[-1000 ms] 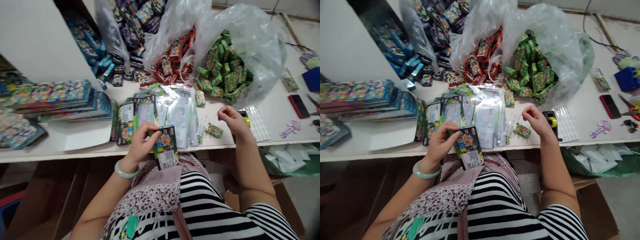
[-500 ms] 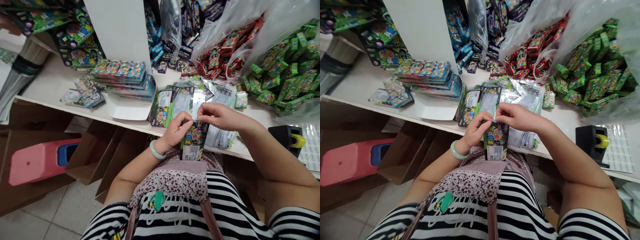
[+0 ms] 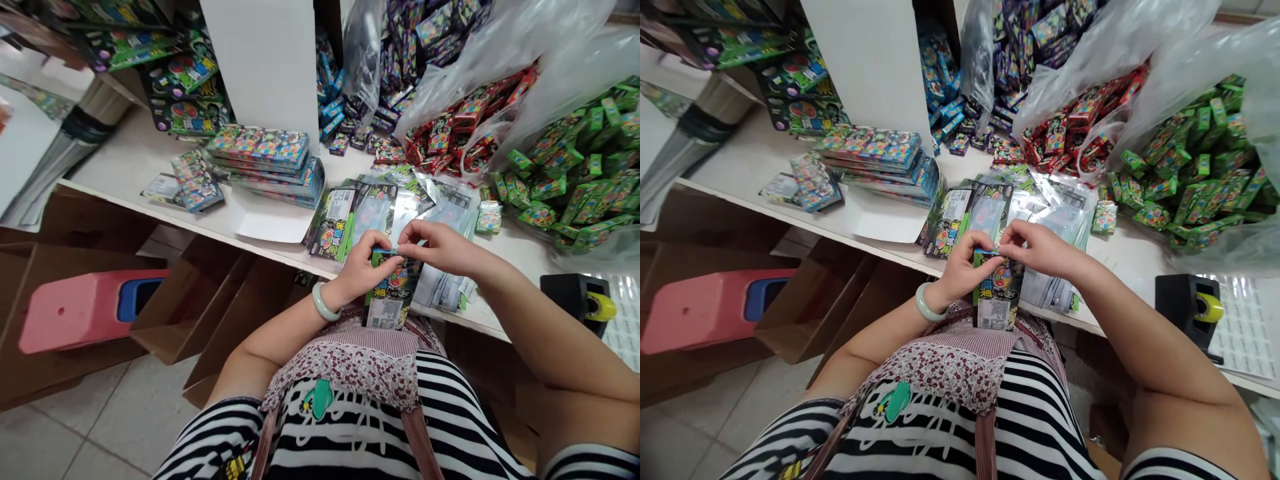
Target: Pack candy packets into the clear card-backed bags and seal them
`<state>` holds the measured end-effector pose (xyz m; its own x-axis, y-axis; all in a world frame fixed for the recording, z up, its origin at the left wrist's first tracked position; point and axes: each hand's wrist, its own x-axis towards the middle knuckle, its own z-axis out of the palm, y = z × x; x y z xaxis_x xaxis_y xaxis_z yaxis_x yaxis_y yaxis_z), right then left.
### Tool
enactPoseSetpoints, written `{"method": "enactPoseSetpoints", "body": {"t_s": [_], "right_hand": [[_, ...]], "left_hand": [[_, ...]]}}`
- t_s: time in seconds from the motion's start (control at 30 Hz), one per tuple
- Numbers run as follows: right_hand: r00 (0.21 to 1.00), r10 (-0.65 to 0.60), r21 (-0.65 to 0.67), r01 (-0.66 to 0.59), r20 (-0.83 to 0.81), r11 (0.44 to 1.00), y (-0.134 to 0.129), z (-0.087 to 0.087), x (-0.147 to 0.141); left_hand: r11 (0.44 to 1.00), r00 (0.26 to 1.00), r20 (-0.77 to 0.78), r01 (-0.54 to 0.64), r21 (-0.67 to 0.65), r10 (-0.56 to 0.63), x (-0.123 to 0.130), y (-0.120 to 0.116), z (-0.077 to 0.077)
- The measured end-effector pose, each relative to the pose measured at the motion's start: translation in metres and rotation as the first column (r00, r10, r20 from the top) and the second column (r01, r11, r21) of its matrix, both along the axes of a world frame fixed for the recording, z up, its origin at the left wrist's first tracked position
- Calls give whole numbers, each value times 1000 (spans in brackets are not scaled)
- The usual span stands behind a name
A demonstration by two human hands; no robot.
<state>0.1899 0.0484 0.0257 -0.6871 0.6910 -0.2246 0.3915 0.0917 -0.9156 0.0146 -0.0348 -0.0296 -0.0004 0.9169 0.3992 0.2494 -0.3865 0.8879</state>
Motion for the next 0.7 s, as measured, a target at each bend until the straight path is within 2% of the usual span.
{"method": "enactPoseSetpoints", "body": {"t_s": [0.07,0.13,0.2,0.23,0.27,0.33,0.37,0.43,0.5,0.53,0.57,0.6,0.63,0.7], "right_hand": [[1000,0,-270,-3,-12,963,1,-7,-1],[1000,-22,-492,20,1,870,2,-12,-1],[999,-43,-574,32,-6,818,5,-13,1],[999,-40,-564,21,-23,825,7,-13,3],[999,-28,-522,3,-40,853,11,-12,6],[999,-27,-337,12,-38,941,19,-13,14],[998,-62,-207,57,-15,977,23,-15,18],[985,-171,38,169,33,985,30,-22,24],[975,-217,169,206,49,964,32,-31,26],[978,-204,204,190,51,960,30,-35,26],[983,-174,236,157,52,959,27,-38,24],[989,-133,269,113,57,956,22,-40,21],[994,-89,304,65,65,951,17,-41,18],[997,-2,361,-27,81,932,6,-40,11]], "left_hand": [[997,999,39,16,-71,-14,0,-8,-5],[984,993,73,104,-144,-95,1,-18,-11],[965,979,81,200,-172,-188,-3,-30,-12],[961,974,76,221,-165,-212,-7,-36,-10],[964,974,63,223,-148,-216,-14,-41,-4],[984,989,16,151,-98,-150,-37,-47,17],[996,997,-26,74,-57,-75,-52,-48,31],[983,976,-130,-169,69,177,-90,-42,62],[864,844,-218,-436,250,489,-133,-23,88],[796,764,-254,-508,329,593,-154,-9,97],[757,705,-304,-516,400,641,-174,8,102],[772,676,-390,-460,440,625,-192,26,103],[806,648,-489,-388,447,584,-208,44,102],[882,581,-664,-312,353,471,-229,76,91]]}}
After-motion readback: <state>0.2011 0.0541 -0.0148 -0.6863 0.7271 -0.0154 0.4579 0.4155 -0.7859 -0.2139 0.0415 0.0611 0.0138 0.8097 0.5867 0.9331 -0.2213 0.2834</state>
